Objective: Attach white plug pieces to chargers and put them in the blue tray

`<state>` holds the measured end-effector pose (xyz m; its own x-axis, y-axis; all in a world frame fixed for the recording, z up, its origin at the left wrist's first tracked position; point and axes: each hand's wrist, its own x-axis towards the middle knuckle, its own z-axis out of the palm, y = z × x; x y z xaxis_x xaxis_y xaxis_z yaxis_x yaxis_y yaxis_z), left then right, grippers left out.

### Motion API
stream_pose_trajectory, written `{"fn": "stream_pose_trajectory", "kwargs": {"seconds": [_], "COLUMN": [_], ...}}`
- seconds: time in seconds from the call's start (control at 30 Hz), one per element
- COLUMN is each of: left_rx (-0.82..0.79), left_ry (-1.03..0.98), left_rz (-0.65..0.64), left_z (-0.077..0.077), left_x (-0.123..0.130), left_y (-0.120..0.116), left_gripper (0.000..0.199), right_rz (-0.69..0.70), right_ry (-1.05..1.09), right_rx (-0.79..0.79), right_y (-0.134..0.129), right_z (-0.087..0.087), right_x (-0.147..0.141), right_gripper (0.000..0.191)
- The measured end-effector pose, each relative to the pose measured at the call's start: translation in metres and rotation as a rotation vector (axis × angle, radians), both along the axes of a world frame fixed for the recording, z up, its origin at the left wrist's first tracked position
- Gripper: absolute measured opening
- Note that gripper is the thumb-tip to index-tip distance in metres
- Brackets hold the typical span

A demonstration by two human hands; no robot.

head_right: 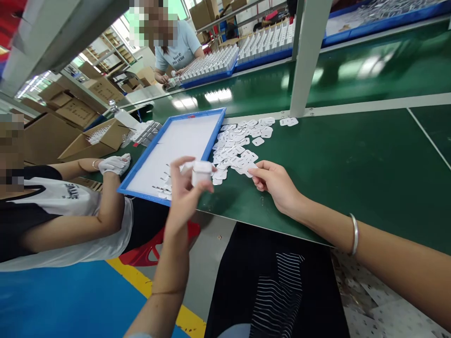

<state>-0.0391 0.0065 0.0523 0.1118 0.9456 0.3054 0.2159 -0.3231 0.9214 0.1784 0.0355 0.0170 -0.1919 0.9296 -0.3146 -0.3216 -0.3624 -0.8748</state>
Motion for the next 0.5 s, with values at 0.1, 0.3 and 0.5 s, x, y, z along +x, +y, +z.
{"fn": "stream_pose_trajectory", "kwargs": {"seconds": [0.1, 0.3, 0.5], "left_rx": [0.046, -0.423, -0.722], "left_ry": [0.535, 1.389, 1.559], "left_rz": [0.233, 0.061, -0.208], "left_z": [0.047, 0.085, 0.081], "left_x": [-0.03, -0.046, -0.041], "left_y": [0.041, 0.117, 0.137], "left_gripper": [0.036, 0.03, 0.072], "right_rz": [0.008, 0.017, 0.03], "right_ry": [-0.01, -0.022, -0.022], "right_rx": [-0.003, -0.027, -0.017], "right_y": [0.0, -0.001, -0.001], "right_z": [0.001, 0.006, 0.006], "right_x": [0.0, -0.001, -0.001], "right_gripper": [0.018, 0.018, 0.019]}}
